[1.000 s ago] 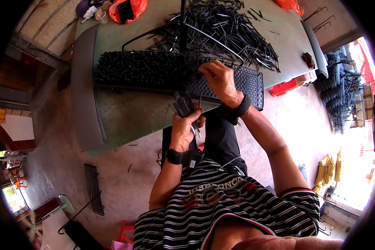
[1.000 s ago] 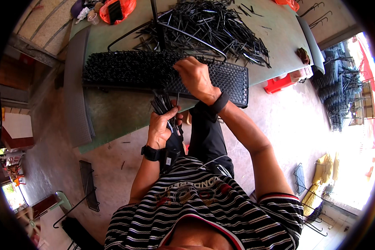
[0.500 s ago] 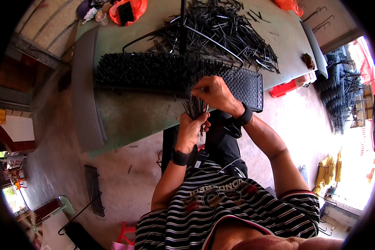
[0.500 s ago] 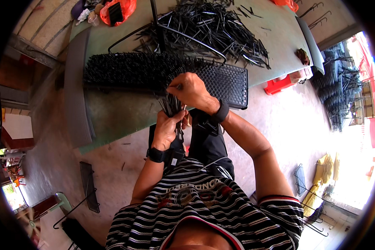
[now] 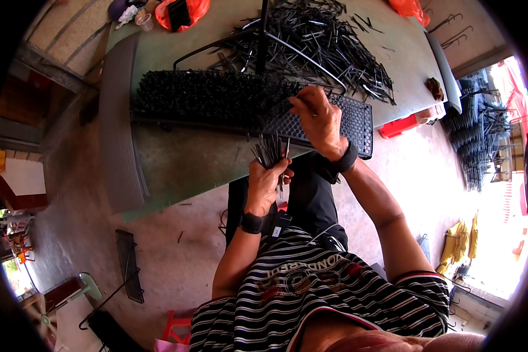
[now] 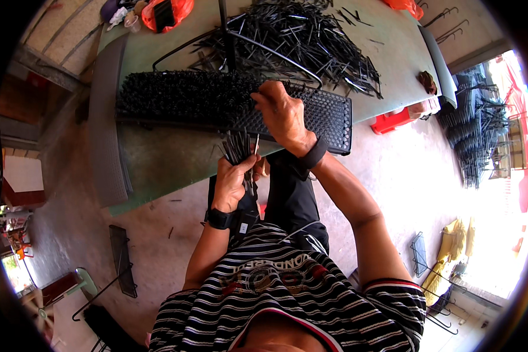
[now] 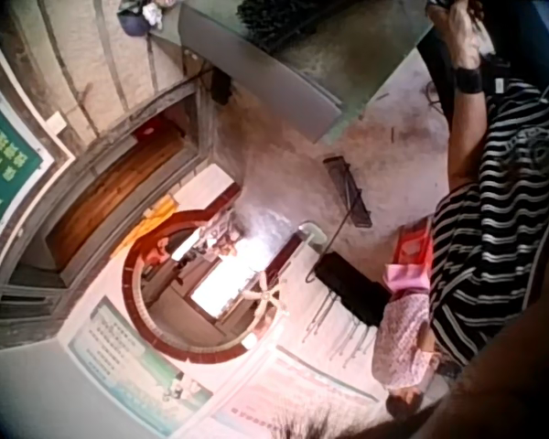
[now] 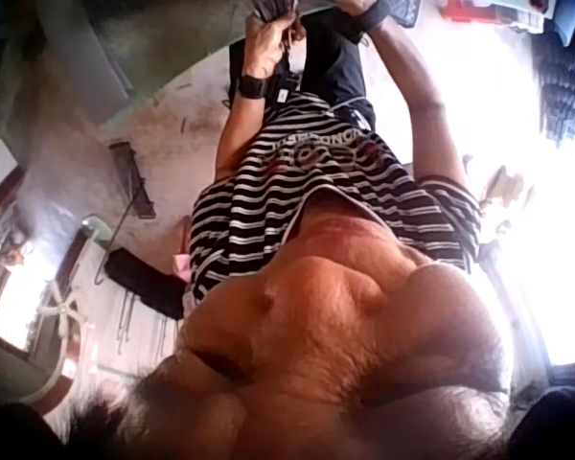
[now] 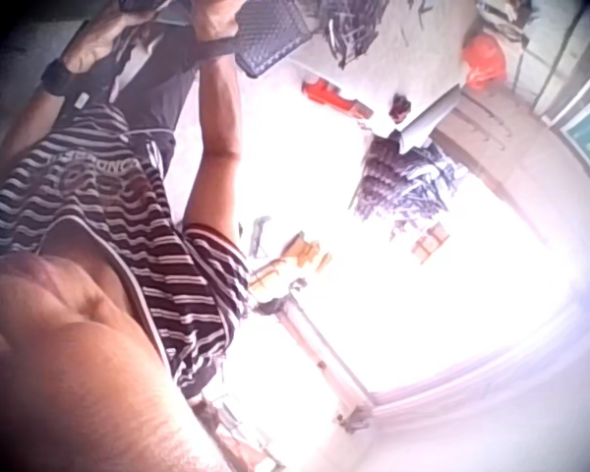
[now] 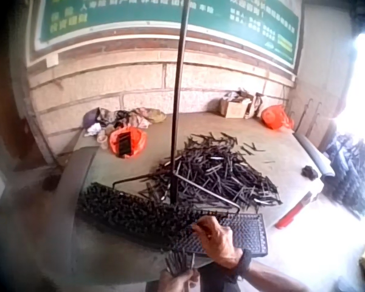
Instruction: The person inserts black bristles into a perforated plastic broom head. They pick up bundles of bristles from a pile on the table and push them into the holes of the broom head, working methodically to fill the frame.
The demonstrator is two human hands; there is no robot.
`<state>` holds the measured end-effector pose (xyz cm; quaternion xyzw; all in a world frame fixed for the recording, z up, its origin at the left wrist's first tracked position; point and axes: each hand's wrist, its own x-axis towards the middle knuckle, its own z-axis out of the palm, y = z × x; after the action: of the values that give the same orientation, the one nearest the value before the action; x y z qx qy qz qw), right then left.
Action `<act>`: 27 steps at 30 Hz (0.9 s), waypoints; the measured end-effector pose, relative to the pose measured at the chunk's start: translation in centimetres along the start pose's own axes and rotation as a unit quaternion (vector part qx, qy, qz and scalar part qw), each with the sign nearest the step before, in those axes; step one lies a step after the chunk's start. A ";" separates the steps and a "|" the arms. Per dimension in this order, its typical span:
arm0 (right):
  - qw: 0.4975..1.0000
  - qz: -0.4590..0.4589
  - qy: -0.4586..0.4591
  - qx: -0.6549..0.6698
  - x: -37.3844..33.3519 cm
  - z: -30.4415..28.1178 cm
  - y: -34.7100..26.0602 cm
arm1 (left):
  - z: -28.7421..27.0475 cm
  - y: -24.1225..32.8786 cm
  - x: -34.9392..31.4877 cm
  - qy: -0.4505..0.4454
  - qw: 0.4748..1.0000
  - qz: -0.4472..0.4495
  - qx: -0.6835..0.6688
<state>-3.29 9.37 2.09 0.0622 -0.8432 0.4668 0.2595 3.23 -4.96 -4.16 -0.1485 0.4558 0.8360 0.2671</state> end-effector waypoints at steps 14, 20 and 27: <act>0.981 -0.162 -0.070 -0.080 0.6 0.4 0.3 | 0.2 1.2 -0.7 0.024 0.999 -0.010 -0.018; 0.986 -0.146 -0.054 -0.063 0.8 0.2 0.2 | -0.1 0.9 -0.6 0.025 0.999 -0.026 -0.033; 0.972 -0.205 -0.061 -0.097 0.8 0.4 0.7 | 0.2 1.6 -1.1 0.029 0.998 -0.037 -0.038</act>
<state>-4.39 9.56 1.85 0.2368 -0.8680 0.3149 0.3023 3.23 -5.83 -2.38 -0.1990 0.4252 0.8379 0.2786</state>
